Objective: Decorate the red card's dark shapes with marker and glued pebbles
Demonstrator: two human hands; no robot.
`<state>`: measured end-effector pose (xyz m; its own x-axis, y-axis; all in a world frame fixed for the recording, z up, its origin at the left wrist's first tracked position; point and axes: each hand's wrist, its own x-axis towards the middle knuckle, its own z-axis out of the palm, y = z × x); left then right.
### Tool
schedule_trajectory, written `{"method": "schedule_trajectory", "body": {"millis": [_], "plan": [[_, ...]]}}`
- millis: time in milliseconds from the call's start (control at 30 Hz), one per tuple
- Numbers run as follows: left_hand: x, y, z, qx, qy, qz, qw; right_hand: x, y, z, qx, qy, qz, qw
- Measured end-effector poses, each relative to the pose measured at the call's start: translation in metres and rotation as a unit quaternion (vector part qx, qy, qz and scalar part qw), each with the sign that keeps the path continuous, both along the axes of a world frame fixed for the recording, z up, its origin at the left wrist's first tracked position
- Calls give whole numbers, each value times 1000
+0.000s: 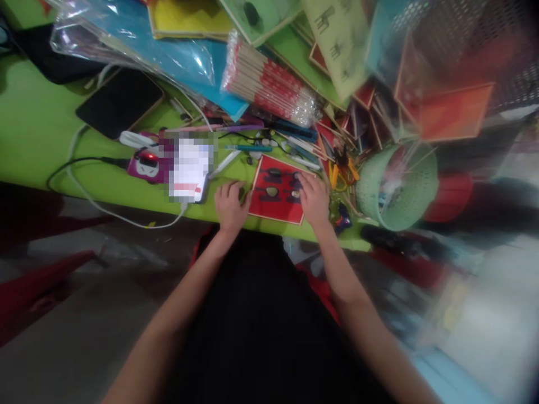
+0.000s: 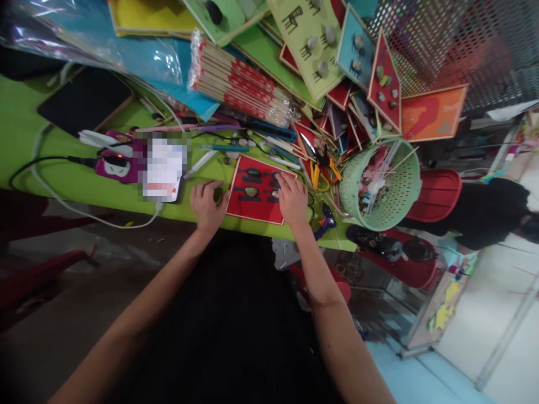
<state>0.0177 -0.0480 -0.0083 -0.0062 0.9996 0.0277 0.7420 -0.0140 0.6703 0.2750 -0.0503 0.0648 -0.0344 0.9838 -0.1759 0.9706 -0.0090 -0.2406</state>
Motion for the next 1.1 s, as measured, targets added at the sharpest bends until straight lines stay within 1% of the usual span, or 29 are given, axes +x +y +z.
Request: {"method": "schedule_trajectory", "body": {"millis": [167, 400, 633, 767, 933, 1100], "plan": [[0, 0, -1, 3, -1, 2, 1000, -2, 0, -4, -22, -15, 4, 1000], [0, 0, -3, -27, -38, -1, 999, -2, -2, -7, -39, -51, 16, 998], [0, 0, -5, -12, -39, 5, 999, -8, -5, -6, -45, -72, 5, 996], [0, 0, -6, -11, -29, 7, 999, -10, -5, -5, -54, -68, -11, 996], [0, 1, -4, -19, -28, 3, 999, -10, -3, -4, -53, -48, -11, 997], [0, 2, -2, -39, -45, -6, 998, -11, -4, -8, -42, -30, -18, 999]]}}
